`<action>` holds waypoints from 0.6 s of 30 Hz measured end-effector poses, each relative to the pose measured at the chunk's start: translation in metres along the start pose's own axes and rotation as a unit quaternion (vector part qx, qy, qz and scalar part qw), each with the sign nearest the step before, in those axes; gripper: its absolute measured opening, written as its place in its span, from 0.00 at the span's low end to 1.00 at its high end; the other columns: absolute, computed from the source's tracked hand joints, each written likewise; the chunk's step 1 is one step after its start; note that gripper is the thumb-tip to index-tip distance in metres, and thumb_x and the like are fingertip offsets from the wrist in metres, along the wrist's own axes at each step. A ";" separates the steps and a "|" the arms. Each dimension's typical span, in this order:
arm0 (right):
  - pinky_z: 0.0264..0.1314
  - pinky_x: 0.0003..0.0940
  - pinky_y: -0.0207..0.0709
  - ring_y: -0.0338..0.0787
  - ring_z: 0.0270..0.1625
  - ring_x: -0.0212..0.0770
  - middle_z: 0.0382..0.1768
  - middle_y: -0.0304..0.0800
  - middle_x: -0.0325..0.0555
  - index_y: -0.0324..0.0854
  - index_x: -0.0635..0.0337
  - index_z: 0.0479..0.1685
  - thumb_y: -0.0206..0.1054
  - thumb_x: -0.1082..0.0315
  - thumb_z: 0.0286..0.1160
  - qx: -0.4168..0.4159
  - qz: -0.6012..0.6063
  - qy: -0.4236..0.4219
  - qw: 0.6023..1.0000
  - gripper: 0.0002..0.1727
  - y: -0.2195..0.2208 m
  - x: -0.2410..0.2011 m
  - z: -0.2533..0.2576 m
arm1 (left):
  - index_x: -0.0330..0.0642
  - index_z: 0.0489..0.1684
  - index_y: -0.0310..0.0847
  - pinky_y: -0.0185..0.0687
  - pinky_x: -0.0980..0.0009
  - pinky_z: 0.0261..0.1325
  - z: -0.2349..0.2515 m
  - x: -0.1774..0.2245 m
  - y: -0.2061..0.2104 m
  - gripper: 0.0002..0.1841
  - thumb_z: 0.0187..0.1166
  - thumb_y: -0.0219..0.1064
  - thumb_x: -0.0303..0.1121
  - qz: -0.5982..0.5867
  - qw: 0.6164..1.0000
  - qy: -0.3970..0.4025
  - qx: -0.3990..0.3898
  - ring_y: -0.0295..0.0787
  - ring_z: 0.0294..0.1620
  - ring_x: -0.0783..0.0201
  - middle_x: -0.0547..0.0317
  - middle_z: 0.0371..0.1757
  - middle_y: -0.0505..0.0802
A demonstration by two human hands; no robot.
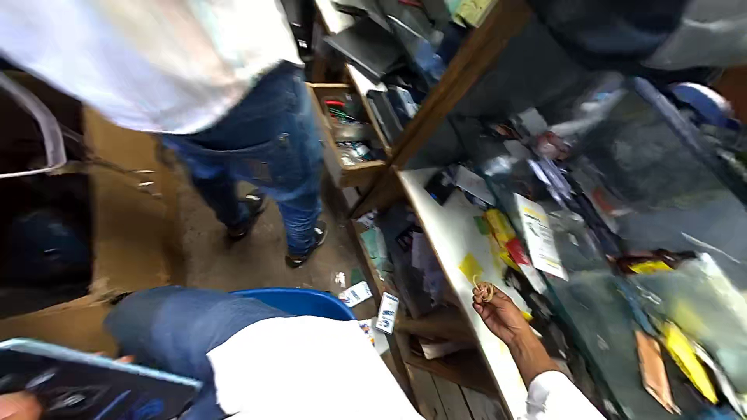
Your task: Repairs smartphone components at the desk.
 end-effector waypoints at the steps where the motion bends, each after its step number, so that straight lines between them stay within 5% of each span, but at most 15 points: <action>1: 0.34 0.26 0.86 0.89 0.30 0.31 0.32 0.91 0.41 0.86 0.54 0.39 0.61 0.74 0.75 -0.086 0.002 0.004 0.996 0.08 0.046 -0.004 0.005 | 0.41 0.55 0.71 0.90 0.69 0.62 0.001 -0.010 -0.011 0.10 0.90 0.45 0.24 -0.006 1.000 -0.002 0.016 0.94 0.50 0.72 0.71 0.44 0.93; 4: 0.33 0.23 0.86 0.89 0.29 0.28 0.30 0.90 0.36 0.91 0.45 0.40 0.79 0.60 0.66 -0.353 -0.036 0.016 0.935 0.06 0.199 -0.016 -0.002 | 0.45 0.53 0.80 0.93 0.68 0.54 -0.013 -0.029 -0.026 0.08 0.84 0.59 0.26 -0.011 0.997 0.019 0.073 0.95 0.46 0.70 0.68 0.44 0.96; 9: 0.35 0.25 0.88 0.91 0.32 0.29 0.33 0.92 0.38 0.91 0.47 0.45 0.74 0.57 0.75 -0.709 -0.070 0.080 0.697 0.08 0.455 0.007 -0.073 | 0.31 0.55 0.84 0.95 0.60 0.51 -0.043 -0.039 -0.043 0.13 0.81 0.67 0.30 -0.045 0.992 0.036 0.112 0.96 0.44 0.59 0.50 0.45 0.96; 13: 0.36 0.31 0.89 0.91 0.31 0.32 0.34 0.92 0.39 0.90 0.47 0.45 0.74 0.59 0.74 -0.792 -0.208 0.037 0.573 0.07 0.607 0.050 -0.184 | 0.28 0.55 0.84 0.94 0.61 0.54 -0.061 -0.037 -0.057 0.11 0.82 0.64 0.26 -0.071 0.985 0.060 0.146 0.96 0.46 0.59 0.48 0.46 0.96; 16: 0.37 0.38 0.91 0.93 0.33 0.40 0.38 0.93 0.49 0.84 0.65 0.50 0.62 0.77 0.80 -0.827 -0.291 -0.098 0.471 0.08 0.683 0.083 -0.265 | 0.28 0.54 0.84 0.94 0.63 0.54 -0.070 -0.032 -0.064 0.11 0.81 0.64 0.25 -0.066 0.976 0.081 0.193 0.96 0.46 0.61 0.50 0.45 0.96; 18: 0.35 0.39 0.90 0.93 0.32 0.39 0.37 0.95 0.47 0.88 0.64 0.48 0.66 0.73 0.80 -0.819 -0.348 -0.238 0.388 0.07 0.719 0.104 -0.302 | 0.28 0.54 0.84 0.94 0.63 0.54 -0.072 -0.030 -0.069 0.10 0.82 0.65 0.25 -0.069 0.970 0.092 0.215 0.96 0.45 0.60 0.49 0.45 0.96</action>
Point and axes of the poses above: each hand's wrist, its own z-axis towards the middle knuckle, its own y-axis out of the palm, x = y × z, the point moved 1 cm from there along z, towards the middle knuckle
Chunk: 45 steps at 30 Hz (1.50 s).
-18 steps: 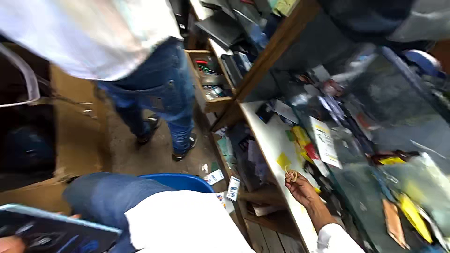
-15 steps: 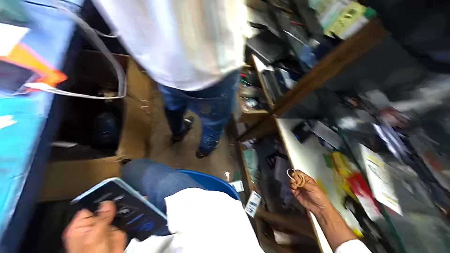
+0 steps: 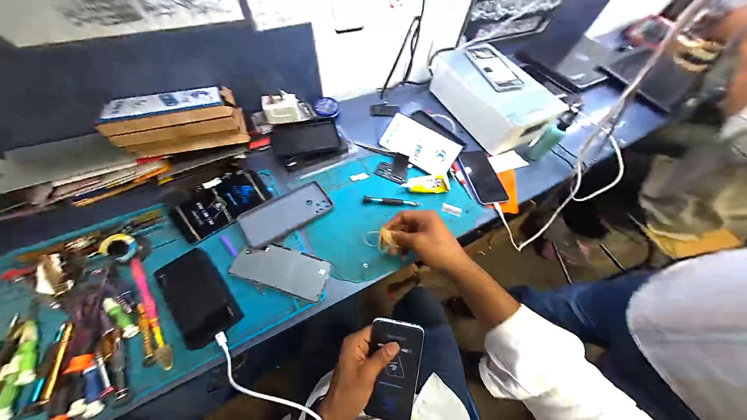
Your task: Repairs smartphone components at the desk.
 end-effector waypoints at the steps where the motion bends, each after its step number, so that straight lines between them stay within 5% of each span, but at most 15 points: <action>1: 0.37 0.43 0.88 0.93 0.34 0.40 0.36 0.95 0.43 0.92 0.58 0.46 0.69 0.67 0.79 0.006 -0.113 -0.019 0.993 0.07 0.004 -0.001 0.019 | 0.27 0.54 0.84 0.94 0.63 0.54 0.001 0.001 -0.001 0.10 0.82 0.64 0.25 -0.003 1.000 0.002 0.007 0.96 0.45 0.60 0.49 0.45 0.96; 3: 0.48 0.58 0.85 0.93 0.47 0.48 0.45 0.95 0.43 0.94 0.48 0.45 0.69 0.62 0.78 0.028 -0.300 -0.047 0.952 0.08 0.010 0.000 0.041 | 0.28 0.54 0.85 0.93 0.63 0.54 0.002 0.003 -0.003 0.10 0.82 0.65 0.25 -0.003 1.000 0.005 0.013 0.96 0.45 0.60 0.49 0.45 0.96; 5: 0.49 0.61 0.84 0.91 0.52 0.52 0.50 0.92 0.45 0.95 0.46 0.45 0.69 0.62 0.77 0.049 -0.364 -0.057 0.928 0.08 0.011 0.004 0.048 | 0.28 0.54 0.85 0.93 0.63 0.55 0.004 0.004 -0.003 0.11 0.82 0.65 0.26 0.002 1.000 0.001 0.010 0.96 0.45 0.61 0.49 0.45 0.96; 13: 0.48 0.59 0.84 0.95 0.45 0.44 0.39 0.97 0.39 0.97 0.44 0.44 0.68 0.61 0.80 0.118 -0.285 -0.026 0.951 0.09 -0.011 0.018 0.029 | 0.29 0.53 0.85 0.93 0.65 0.55 0.012 0.007 -0.001 0.10 0.82 0.66 0.27 0.015 1.000 0.007 -0.013 0.96 0.46 0.61 0.49 0.45 0.96; 19: 0.41 0.61 0.80 0.92 0.40 0.48 0.33 0.94 0.41 0.92 0.47 0.36 0.72 0.58 0.74 0.153 -0.316 0.049 0.935 0.06 -0.026 0.006 0.027 | 0.28 0.54 0.85 0.93 0.64 0.55 0.009 0.013 -0.003 0.11 0.83 0.66 0.28 0.017 0.999 0.033 0.002 0.96 0.46 0.60 0.48 0.46 0.96; 23: 0.41 0.59 0.81 0.92 0.36 0.45 0.30 0.94 0.40 0.90 0.50 0.33 0.76 0.60 0.68 0.172 -0.207 0.101 0.958 0.05 -0.033 0.015 0.023 | 0.28 0.55 0.84 0.93 0.63 0.55 0.005 0.016 -0.004 0.12 0.84 0.65 0.28 0.014 0.999 0.031 0.012 0.96 0.46 0.59 0.46 0.46 0.96; 28: 0.42 0.39 0.87 0.91 0.35 0.40 0.34 0.91 0.47 0.81 0.64 0.54 0.73 0.72 0.75 0.157 0.089 0.084 0.980 0.13 -0.037 0.019 -0.003 | 0.28 0.53 0.85 0.93 0.63 0.56 0.006 0.024 -0.004 0.11 0.85 0.63 0.28 0.019 1.000 0.010 0.023 0.96 0.46 0.59 0.46 0.45 0.96; 35: 0.37 0.24 0.85 0.86 0.28 0.27 0.27 0.87 0.37 0.89 0.49 0.47 0.67 0.64 0.79 0.157 0.358 0.056 0.919 0.06 -0.024 0.034 -0.121 | 0.31 0.54 0.87 0.92 0.61 0.56 0.003 0.022 -0.006 0.11 0.85 0.63 0.30 0.019 0.998 -0.048 0.026 0.95 0.46 0.56 0.44 0.44 0.95; 38: 0.37 0.25 0.87 0.89 0.31 0.30 0.30 0.91 0.42 0.91 0.54 0.51 0.63 0.64 0.84 0.211 0.434 0.062 0.874 0.11 -0.010 0.067 -0.175 | 0.32 0.55 0.86 0.91 0.60 0.57 0.004 0.014 -0.006 0.13 0.89 0.58 0.32 0.027 0.997 -0.075 0.014 0.95 0.47 0.57 0.45 0.45 0.95; 42: 0.24 0.17 0.81 0.85 0.23 0.24 0.40 0.95 0.45 0.92 0.54 0.53 0.68 0.65 0.80 0.256 0.477 0.094 0.835 0.11 0.011 0.099 -0.238 | 0.34 0.56 0.86 0.91 0.62 0.56 0.006 0.004 -0.002 0.13 0.90 0.57 0.32 0.043 0.994 -0.096 -0.023 0.95 0.47 0.58 0.45 0.46 0.95; 45: 0.25 0.18 0.83 0.92 0.28 0.29 0.62 0.93 0.57 0.88 0.58 0.67 0.62 0.71 0.82 0.197 0.565 0.079 0.798 0.18 0.023 0.110 -0.270 | 0.36 0.53 0.87 0.91 0.65 0.54 0.009 0.003 0.000 0.12 0.88 0.59 0.32 0.085 0.991 -0.081 -0.070 0.94 0.45 0.60 0.49 0.44 0.95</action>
Point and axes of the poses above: each hand's wrist, its own z-axis towards the middle knuckle, its own y-axis out of the palm, x = y × z, the point moved 1 cm from there along z, towards the middle knuckle
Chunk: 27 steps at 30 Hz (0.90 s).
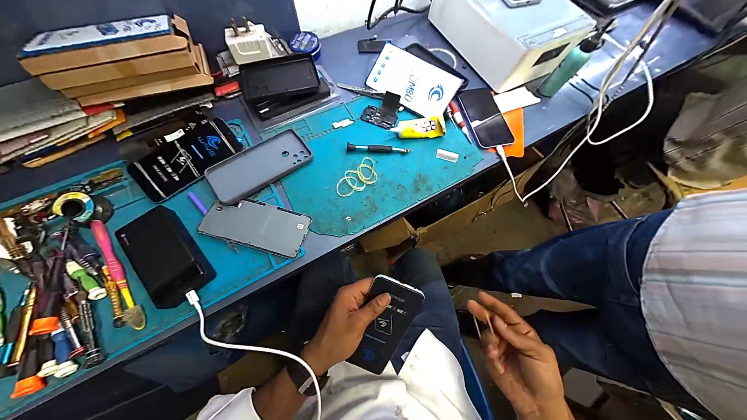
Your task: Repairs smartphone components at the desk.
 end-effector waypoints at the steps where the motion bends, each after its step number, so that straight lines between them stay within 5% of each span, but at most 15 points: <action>1: 0.26 0.20 0.85 0.94 0.30 0.32 0.67 0.89 0.59 0.85 0.58 0.71 0.62 0.74 0.80 -0.008 0.013 0.009 1.000 0.21 -0.003 0.004 -0.006 | 0.37 0.52 0.88 0.91 0.66 0.53 0.002 0.002 -0.001 0.11 0.88 0.60 0.31 0.023 1.000 0.008 -0.015 0.94 0.44 0.61 0.51 0.43 0.95; 4: 0.20 0.19 0.80 0.89 0.25 0.28 0.69 0.89 0.56 0.77 0.54 0.77 0.69 0.75 0.75 0.020 -0.070 0.020 0.997 0.28 -0.002 0.014 -0.016 | 0.40 0.50 0.89 0.92 0.68 0.49 0.008 0.011 -0.005 0.09 0.86 0.62 0.31 0.112 0.992 0.019 -0.059 0.94 0.42 0.65 0.56 0.41 0.95; 7: 0.15 0.20 0.76 0.89 0.18 0.32 0.43 0.97 0.58 0.77 0.59 0.48 0.66 0.69 0.82 0.067 -0.214 -0.019 0.974 0.05 0.014 0.021 -0.017 | 0.46 0.46 0.89 0.89 0.70 0.44 0.014 0.022 -0.010 0.09 0.86 0.64 0.36 0.240 0.965 0.011 -0.106 0.91 0.38 0.70 0.64 0.37 0.94; 9: 0.28 0.28 0.86 0.95 0.29 0.38 0.35 0.97 0.53 0.82 0.62 0.37 0.65 0.59 0.86 0.013 -0.330 -0.064 0.942 0.14 0.018 0.021 -0.012 | 0.49 0.47 0.89 0.87 0.69 0.43 0.018 0.026 -0.013 0.10 0.86 0.65 0.41 0.309 0.940 -0.001 -0.142 0.90 0.37 0.72 0.67 0.36 0.93; 11: 0.54 0.38 0.91 0.96 0.53 0.40 0.51 0.97 0.44 0.90 0.55 0.54 0.73 0.45 0.75 -0.070 -0.470 -0.082 0.876 0.23 0.024 0.016 -0.006 | 0.49 0.51 0.86 0.87 0.68 0.45 0.019 0.029 -0.015 0.11 0.86 0.64 0.44 0.348 0.921 -0.021 -0.175 0.90 0.39 0.72 0.67 0.37 0.92; 14: 0.81 0.45 0.77 0.74 0.83 0.34 0.83 0.73 0.31 0.66 0.42 0.87 0.82 0.32 0.54 -0.179 -0.644 -0.083 0.739 0.55 0.050 0.010 0.001 | 0.47 0.46 0.85 0.84 0.67 0.42 0.019 0.032 -0.014 0.13 0.86 0.64 0.46 0.375 0.903 -0.020 -0.207 0.86 0.35 0.71 0.65 0.33 0.89; 16: 0.87 0.43 0.69 0.63 0.90 0.33 0.91 0.58 0.31 0.53 0.45 0.93 0.83 0.34 0.50 -0.225 -0.718 -0.121 0.648 0.64 0.066 0.012 0.005 | 0.47 0.42 0.86 0.81 0.66 0.40 0.017 0.035 -0.012 0.13 0.86 0.64 0.46 0.394 0.890 -0.024 -0.229 0.84 0.33 0.70 0.65 0.31 0.88; 20: 0.91 0.43 0.61 0.58 0.92 0.32 0.93 0.54 0.32 0.55 0.48 0.92 0.86 0.40 0.48 -0.272 -0.768 -0.185 0.549 0.63 0.081 0.019 0.019 | 0.47 0.40 0.88 0.80 0.64 0.40 0.013 0.041 -0.004 0.14 0.86 0.64 0.46 0.417 0.868 -0.037 -0.267 0.84 0.33 0.69 0.64 0.30 0.88; 24: 0.90 0.45 0.62 0.61 0.90 0.33 0.91 0.59 0.33 0.61 0.47 0.89 0.86 0.42 0.49 -0.288 -0.773 -0.190 0.532 0.59 0.080 0.024 0.025 | 0.45 0.39 0.88 0.79 0.62 0.39 0.008 0.045 -0.002 0.15 0.87 0.63 0.46 0.422 0.861 -0.035 -0.281 0.84 0.33 0.66 0.62 0.28 0.87; 27: 0.78 0.42 0.76 0.78 0.78 0.32 0.79 0.76 0.30 0.71 0.44 0.78 0.80 0.49 0.60 -0.254 -0.754 -0.132 0.591 0.41 0.069 0.028 0.021 | 0.45 0.39 0.86 0.76 0.64 0.35 0.003 0.047 -0.006 0.16 0.87 0.62 0.47 0.414 0.864 0.003 -0.286 0.81 0.29 0.67 0.63 0.26 0.85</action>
Point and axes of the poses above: each hand's wrist, its own z-axis towards the middle knuckle, its own y-axis out of the palm, x = y × z, the point moved 1 cm from there along z, towards the middle knuckle
